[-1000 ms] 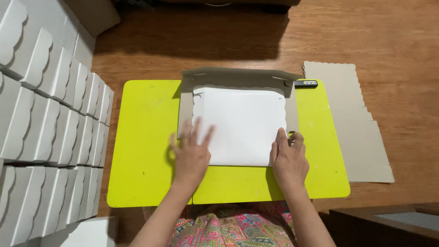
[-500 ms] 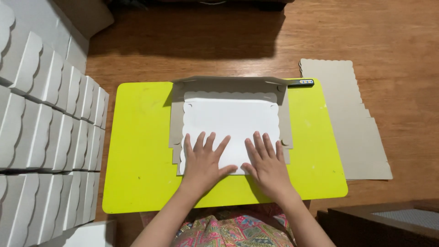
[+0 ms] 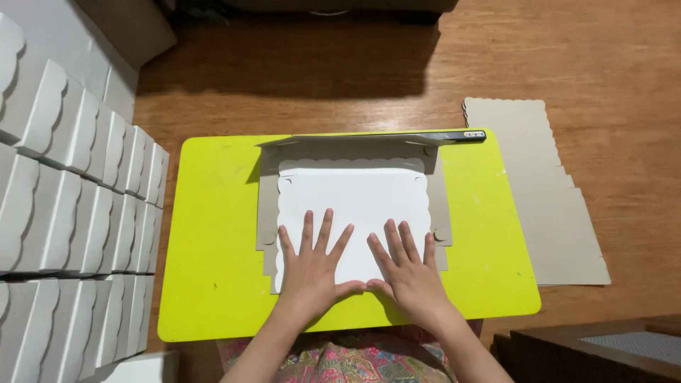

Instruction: Folding cardboard sheets into boxes on a small table.

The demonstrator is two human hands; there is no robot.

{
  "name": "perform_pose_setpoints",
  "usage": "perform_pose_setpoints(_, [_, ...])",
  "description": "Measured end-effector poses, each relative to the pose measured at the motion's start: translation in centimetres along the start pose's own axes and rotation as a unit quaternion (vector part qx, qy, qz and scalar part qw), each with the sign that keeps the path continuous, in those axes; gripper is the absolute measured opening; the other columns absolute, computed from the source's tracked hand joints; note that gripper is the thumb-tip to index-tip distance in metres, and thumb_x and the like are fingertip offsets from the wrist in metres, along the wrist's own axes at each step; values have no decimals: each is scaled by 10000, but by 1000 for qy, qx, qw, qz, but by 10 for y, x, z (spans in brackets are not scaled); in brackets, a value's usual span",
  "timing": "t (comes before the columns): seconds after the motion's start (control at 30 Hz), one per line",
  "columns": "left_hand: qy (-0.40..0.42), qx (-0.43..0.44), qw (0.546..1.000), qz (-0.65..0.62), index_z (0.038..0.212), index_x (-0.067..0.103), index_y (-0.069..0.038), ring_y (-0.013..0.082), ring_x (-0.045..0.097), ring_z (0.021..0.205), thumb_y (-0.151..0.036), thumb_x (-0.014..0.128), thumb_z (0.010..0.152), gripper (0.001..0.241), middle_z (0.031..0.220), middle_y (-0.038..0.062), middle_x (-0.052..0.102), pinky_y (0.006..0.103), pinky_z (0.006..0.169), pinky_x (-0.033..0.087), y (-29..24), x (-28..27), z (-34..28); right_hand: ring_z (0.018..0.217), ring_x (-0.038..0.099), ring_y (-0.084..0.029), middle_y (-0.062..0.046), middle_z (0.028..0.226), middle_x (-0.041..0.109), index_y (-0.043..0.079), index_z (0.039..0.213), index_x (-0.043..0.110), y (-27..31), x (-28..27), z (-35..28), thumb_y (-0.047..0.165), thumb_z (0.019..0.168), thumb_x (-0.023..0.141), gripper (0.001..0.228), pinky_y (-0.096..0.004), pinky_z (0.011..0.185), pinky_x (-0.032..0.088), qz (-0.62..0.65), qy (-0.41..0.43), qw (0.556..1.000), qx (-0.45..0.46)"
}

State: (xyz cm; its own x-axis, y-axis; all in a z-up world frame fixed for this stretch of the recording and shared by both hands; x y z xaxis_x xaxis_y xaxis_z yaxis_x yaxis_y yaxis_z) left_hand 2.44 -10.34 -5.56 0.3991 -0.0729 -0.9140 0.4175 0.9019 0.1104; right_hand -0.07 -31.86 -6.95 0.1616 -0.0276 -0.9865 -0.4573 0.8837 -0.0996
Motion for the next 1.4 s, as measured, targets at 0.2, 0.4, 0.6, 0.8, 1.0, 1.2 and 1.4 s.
perform_pose_setpoints(0.2, [-8, 33, 999, 10, 1625, 162, -282, 381, -22, 1620, -1038, 500, 598, 1319, 1753, 119, 18, 705, 1185, 30, 9, 11, -6, 1573, -119, -270, -108, 1723, -116, 233, 1664, 72, -13, -20, 0, 634, 1023, 281, 785, -594, 1182, -98, 165, 119, 979, -29])
perform_pose_setpoints(0.4, [-12, 33, 999, 9, 1619, 186, -287, 362, -11, 1621, -1063, 586, 520, 1404, 1755, 115, 29, 684, 1186, 33, 11, 18, -9, 1582, -83, -267, -96, 1729, -81, 180, 1656, 52, -20, -24, 5, 575, 994, 552, 919, -575, 1205, -69, 195, 172, 966, -4])
perform_pose_setpoints(0.6, [3, 24, 1000, -10, 1618, 183, -261, 404, -76, 1616, -900, 421, 797, 1067, 1743, 129, 10, 726, 1186, -17, 8, 3, -9, 1602, 42, -249, -89, 1746, 50, 192, 1667, 139, -23, 2, -10, 704, 995, 344, 869, -525, 1228, 64, 28, 2, 998, -52])
perform_pose_setpoints(0.8, [345, -61, 910, -220, 1651, -80, -226, 358, -418, 1431, -749, 227, 932, 941, 1602, 111, -404, 657, 1154, -240, 11, -63, 18, 1605, -30, -253, -97, 1747, -3, 208, 1677, 83, -18, -6, -11, 763, 987, 300, 912, -490, 1257, -23, -25, -23, 998, -46])
perform_pose_setpoints(1.0, [144, -260, 931, -214, 1643, 102, -153, 361, -116, 1559, -664, 546, 920, 991, 1712, 151, -76, 594, 1209, -29, 47, -35, 2, 1580, 156, -273, -80, 1693, 261, 162, 1583, 370, -22, -41, -5, 340, 1011, 585, 637, -551, 1252, 37, 327, 30, 944, -1])
perform_pose_setpoints(1.2, [169, -316, 919, -167, 1632, 129, -178, 347, 126, 1551, -774, 446, 883, 1009, 1679, 46, 234, 746, 1115, -142, 69, -27, -1, 1422, 456, -259, -84, 1460, 582, 121, 1398, 568, -54, -35, -20, 168, 947, 649, 460, -503, 1242, 332, 317, -211, 909, 170])
perform_pose_setpoints(1.4, [142, -330, 873, -329, 1611, 223, -274, 239, 216, 1554, -587, 623, 870, 898, 1657, 59, 317, 701, 1120, -221, 63, -30, -3, 1514, 316, -301, -104, 1608, 393, 162, 1392, 631, -73, 9, -16, 480, 969, 545, 536, -639, 1233, -17, 328, -52, 900, 283])
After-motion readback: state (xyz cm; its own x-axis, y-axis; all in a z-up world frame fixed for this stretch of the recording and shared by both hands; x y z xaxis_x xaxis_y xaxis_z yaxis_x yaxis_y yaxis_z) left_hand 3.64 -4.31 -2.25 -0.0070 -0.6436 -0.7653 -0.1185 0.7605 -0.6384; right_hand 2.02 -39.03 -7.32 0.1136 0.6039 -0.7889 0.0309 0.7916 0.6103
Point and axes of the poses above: each hand's wrist, its own z-axis towards the middle knuckle, its own x-axis out of the palm, y = z × x, the point moved 2 cm from there along z, towards the middle knuckle
